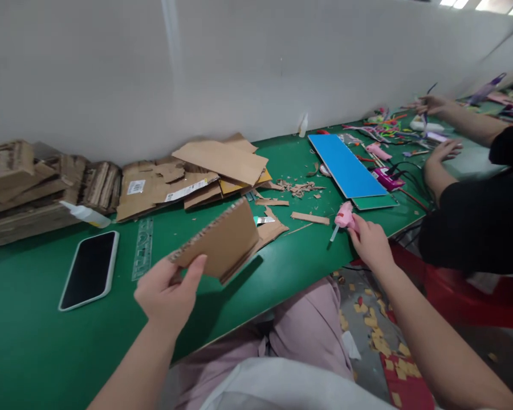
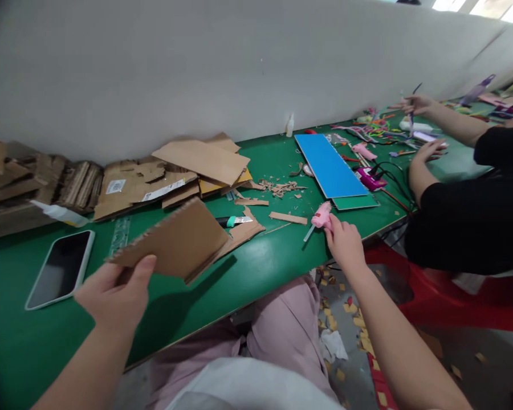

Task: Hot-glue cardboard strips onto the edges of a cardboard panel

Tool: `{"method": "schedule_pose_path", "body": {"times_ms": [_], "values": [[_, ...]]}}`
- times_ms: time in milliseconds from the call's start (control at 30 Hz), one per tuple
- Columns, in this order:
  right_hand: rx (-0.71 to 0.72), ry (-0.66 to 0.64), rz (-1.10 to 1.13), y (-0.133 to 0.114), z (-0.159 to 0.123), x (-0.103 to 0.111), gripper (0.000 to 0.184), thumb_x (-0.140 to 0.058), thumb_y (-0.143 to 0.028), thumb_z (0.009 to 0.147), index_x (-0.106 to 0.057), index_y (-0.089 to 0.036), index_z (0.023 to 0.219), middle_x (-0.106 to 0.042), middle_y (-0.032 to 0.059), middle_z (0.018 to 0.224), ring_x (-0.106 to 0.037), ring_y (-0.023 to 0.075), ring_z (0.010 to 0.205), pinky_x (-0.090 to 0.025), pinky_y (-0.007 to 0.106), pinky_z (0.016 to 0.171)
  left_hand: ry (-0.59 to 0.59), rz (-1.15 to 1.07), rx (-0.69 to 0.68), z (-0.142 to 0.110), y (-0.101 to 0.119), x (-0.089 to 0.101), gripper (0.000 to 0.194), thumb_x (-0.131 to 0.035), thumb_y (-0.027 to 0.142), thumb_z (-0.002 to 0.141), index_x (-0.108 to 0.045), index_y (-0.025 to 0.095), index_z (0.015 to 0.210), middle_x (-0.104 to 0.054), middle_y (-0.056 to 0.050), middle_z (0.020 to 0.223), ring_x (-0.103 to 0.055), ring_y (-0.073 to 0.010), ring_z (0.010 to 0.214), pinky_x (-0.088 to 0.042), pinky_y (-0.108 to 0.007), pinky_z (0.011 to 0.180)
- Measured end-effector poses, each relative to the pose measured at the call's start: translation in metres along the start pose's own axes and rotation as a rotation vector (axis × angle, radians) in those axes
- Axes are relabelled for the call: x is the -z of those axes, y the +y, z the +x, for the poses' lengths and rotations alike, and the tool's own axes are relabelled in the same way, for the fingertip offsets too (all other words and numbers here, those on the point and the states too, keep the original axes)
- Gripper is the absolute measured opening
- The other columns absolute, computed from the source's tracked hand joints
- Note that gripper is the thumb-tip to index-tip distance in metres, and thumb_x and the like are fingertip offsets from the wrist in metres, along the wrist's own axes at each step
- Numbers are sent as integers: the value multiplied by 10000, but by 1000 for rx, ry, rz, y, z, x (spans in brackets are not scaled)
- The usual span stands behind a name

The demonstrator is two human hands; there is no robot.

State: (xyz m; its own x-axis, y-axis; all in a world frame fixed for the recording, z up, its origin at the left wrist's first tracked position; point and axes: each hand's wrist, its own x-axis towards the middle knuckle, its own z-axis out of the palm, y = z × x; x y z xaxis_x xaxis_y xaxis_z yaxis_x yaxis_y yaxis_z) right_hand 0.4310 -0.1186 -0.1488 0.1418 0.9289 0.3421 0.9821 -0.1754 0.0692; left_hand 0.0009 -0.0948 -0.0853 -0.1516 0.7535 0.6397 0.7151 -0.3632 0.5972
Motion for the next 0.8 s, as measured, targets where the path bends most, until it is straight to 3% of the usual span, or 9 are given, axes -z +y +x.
{"method": "schedule_pose_path", "body": {"times_ms": [100,333,433,600,800], "values": [[4,-6,-14,-2,3,-4,432,-405,-312,868,-515,-95,1226,-593,150,864,-510,256,767,-393,360,704,-52,-40,-200,-11,7,-5,126,-648,274,747,-657,148,750,-542,56,515,-356,-37,366,-298,-164,368],[-56,30,-3,-5,5,16,446,-454,-340,844,-547,-91,1202,-574,177,967,-507,284,846,-401,384,731,-197,-197,-393,-18,31,-28,174,-584,253,812,-637,134,696,-667,-8,640,-375,-35,331,-298,-172,322],[-24,28,46,-20,17,26,406,-422,-361,873,-593,-95,1127,-584,169,1017,-503,276,925,-391,376,805,-214,-248,-418,-17,35,-38,177,-574,258,821,-641,133,716,-674,-21,642,-486,-63,389,-369,-169,362],[127,-125,154,-62,53,19,304,-550,-363,817,-642,-165,1028,-640,120,967,-539,250,939,-376,353,837,-166,-246,-389,-18,25,-45,108,-588,223,808,-637,139,761,-679,-29,674,-603,-106,516,-454,-170,448],[52,-252,363,-84,70,13,55,-614,-184,740,-662,-161,728,-652,114,791,-571,246,860,-386,355,795,-152,-263,-411,-20,20,-43,73,-604,191,794,-633,138,754,-674,-27,659,-629,-120,556,-504,-182,527]]}}
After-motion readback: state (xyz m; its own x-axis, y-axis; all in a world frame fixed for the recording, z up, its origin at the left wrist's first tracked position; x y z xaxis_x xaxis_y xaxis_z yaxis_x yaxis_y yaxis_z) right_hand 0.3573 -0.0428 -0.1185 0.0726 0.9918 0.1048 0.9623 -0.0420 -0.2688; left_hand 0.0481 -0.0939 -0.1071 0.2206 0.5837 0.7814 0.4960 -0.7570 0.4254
